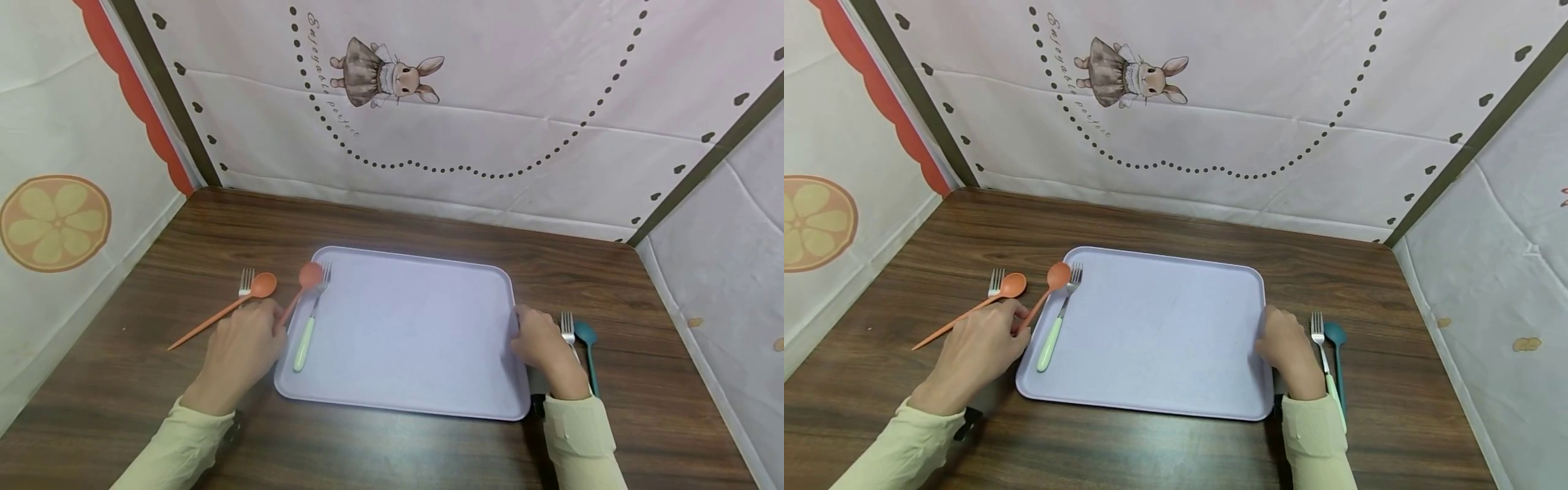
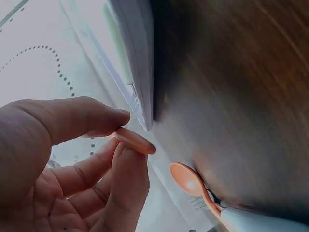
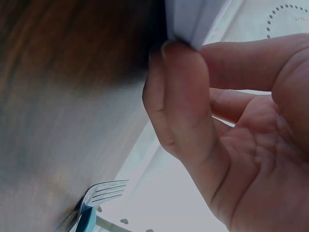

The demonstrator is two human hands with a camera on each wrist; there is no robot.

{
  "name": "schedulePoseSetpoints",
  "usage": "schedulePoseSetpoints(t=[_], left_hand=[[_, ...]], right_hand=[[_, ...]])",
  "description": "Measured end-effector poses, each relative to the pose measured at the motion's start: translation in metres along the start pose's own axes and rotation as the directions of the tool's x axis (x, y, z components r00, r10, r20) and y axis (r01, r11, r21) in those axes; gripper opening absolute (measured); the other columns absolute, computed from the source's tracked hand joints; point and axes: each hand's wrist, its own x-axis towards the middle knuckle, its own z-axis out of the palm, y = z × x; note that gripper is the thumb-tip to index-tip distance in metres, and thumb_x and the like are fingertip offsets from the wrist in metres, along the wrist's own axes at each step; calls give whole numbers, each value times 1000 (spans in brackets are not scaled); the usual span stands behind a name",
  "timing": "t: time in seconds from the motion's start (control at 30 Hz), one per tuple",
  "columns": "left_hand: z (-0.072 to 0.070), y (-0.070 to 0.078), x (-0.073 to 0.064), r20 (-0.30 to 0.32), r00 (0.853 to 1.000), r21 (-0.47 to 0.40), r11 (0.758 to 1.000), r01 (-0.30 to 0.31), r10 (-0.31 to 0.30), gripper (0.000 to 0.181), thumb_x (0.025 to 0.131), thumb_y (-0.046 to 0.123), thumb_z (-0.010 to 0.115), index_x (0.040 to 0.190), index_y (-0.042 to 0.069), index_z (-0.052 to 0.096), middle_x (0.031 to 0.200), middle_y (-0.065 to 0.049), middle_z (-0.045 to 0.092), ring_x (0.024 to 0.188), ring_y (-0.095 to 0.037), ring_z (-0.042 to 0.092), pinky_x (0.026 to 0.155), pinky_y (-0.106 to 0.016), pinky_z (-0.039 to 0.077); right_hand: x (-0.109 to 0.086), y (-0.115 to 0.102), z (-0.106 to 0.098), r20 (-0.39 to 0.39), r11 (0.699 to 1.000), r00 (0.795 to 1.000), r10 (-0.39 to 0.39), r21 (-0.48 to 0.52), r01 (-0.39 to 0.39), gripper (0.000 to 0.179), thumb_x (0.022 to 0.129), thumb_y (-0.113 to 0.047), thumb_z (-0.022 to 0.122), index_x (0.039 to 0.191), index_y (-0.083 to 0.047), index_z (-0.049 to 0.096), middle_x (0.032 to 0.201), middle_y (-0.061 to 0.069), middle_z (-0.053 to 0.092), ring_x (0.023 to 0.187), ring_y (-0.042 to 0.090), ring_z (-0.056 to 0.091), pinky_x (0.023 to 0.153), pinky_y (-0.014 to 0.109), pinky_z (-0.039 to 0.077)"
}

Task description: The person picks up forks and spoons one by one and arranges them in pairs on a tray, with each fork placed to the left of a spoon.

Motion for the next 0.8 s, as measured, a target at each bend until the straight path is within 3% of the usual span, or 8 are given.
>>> schedulePoseSetpoints(t=[0.47, 0.63, 0.8], left_hand=[[-2, 10, 1, 38, 999, -19, 1000, 6, -5, 13, 85, 8, 71, 94, -1, 71, 70, -8, 59, 59, -24, 53, 48, -43, 44], [-2, 14, 1, 60, 998, -18, 1000, 8, -7, 13, 86, 8, 70, 95, -1, 71, 69, -7, 59, 58, -24, 52, 48, -45, 44], [1, 16, 1, 35, 999, 4, 999, -33, 32, 14, 87, 11, 73, 92, -1, 71, 66, -7, 57, 55, -23, 51, 47, -43, 44]], right_hand=[[-1, -1, 0, 3, 1000, 1000, 11, -3, -11, 50, 79, 5, 62, 126, 18, 52, 113, 37, 61, 92, 41, 63, 75, 54, 54], [-1, -1, 0, 14, 1000, 1000, 24, -1, -24, 47, 79, 5, 62, 124, 17, 53, 110, 36, 62, 87, 37, 62, 72, 52, 54], [0, -2, 0, 17, 1000, 999, 29, 0, -29, 48, 80, 5, 62, 125, 18, 52, 112, 37, 61, 89, 38, 63, 73, 53, 54]])
